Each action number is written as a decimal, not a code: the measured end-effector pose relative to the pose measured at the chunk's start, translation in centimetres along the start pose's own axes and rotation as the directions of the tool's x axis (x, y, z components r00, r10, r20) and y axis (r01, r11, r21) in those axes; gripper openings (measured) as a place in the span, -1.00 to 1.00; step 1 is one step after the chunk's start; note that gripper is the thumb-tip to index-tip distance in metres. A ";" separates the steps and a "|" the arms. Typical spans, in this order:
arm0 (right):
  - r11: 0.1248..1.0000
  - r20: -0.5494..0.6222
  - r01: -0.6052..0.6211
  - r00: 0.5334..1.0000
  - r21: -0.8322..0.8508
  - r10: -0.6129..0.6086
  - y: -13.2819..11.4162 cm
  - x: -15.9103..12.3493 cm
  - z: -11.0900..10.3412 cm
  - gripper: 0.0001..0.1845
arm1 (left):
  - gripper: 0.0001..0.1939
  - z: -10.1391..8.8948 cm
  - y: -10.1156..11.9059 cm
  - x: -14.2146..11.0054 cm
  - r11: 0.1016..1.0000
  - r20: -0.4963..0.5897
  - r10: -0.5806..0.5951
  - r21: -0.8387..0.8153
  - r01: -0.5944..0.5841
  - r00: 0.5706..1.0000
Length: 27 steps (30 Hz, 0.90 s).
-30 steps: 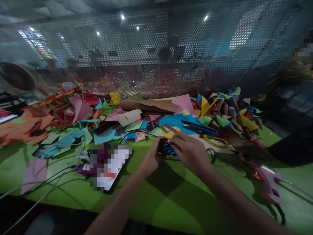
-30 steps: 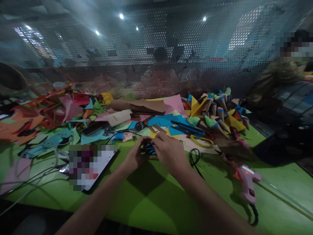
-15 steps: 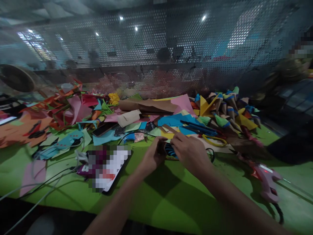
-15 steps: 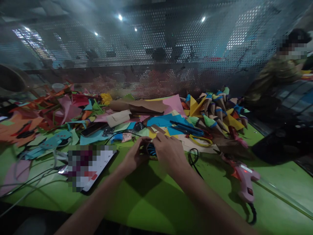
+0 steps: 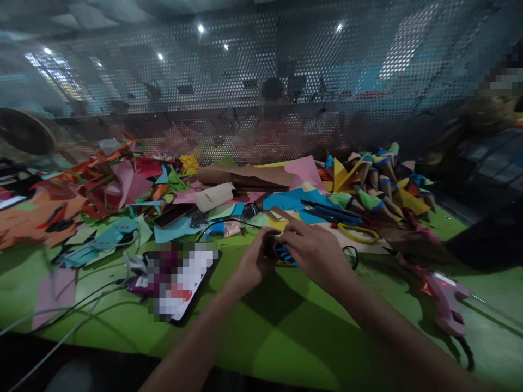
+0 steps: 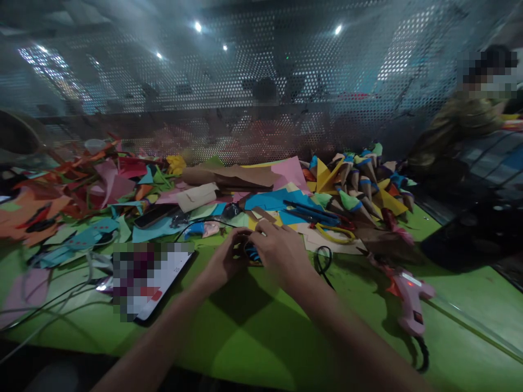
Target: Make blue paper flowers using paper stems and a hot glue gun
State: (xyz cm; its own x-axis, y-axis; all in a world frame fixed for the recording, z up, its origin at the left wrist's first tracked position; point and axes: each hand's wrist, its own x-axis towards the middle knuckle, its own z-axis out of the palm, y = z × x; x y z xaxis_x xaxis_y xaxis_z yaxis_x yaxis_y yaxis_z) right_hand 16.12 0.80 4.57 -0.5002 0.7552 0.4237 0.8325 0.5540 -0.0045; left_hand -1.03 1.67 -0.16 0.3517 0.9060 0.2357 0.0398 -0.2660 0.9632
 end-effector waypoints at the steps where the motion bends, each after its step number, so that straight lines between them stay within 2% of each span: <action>1: 1.000 -0.010 0.000 1.000 0.011 0.000 0.0 0.0 0.0 -0.84 | -0.48 0.0 -0.1 0.0 1.000 -0.006 0.011 0.000 -0.011 1.000; 10: 0.999 -0.032 0.012 0.999 0.041 -0.011 0.2 0.0 0.2 -0.89 | -0.51 0.2 -0.1 0.1 0.999 0.005 0.025 -0.025 -0.024 1.000; 15: 0.995 -0.006 0.026 1.000 0.095 -0.026 0.4 0.0 0.5 -0.82 | -0.49 0.2 -0.8 0.1 0.996 -0.011 0.079 0.039 -0.079 0.997; 20: 0.992 -0.003 0.007 1.000 0.123 -0.006 0.7 0.0 0.6 -0.85 | -0.48 0.1 -1.2 0.0 0.987 0.003 0.097 0.125 -0.097 0.995; 27: 0.989 0.033 0.041 0.998 0.140 -0.046 0.7 0.0 0.0 -0.80 | -0.44 0.2 -0.7 -0.2 0.998 0.039 0.059 0.029 -0.060 0.997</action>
State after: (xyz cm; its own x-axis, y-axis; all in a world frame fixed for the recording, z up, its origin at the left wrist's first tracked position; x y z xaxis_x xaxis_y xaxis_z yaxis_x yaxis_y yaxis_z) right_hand 16.73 1.22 4.61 -0.5456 0.7401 0.3932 0.7699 0.6280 -0.1137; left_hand -0.97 1.65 -0.86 0.3895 0.8752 0.2870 0.0461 -0.3297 0.9430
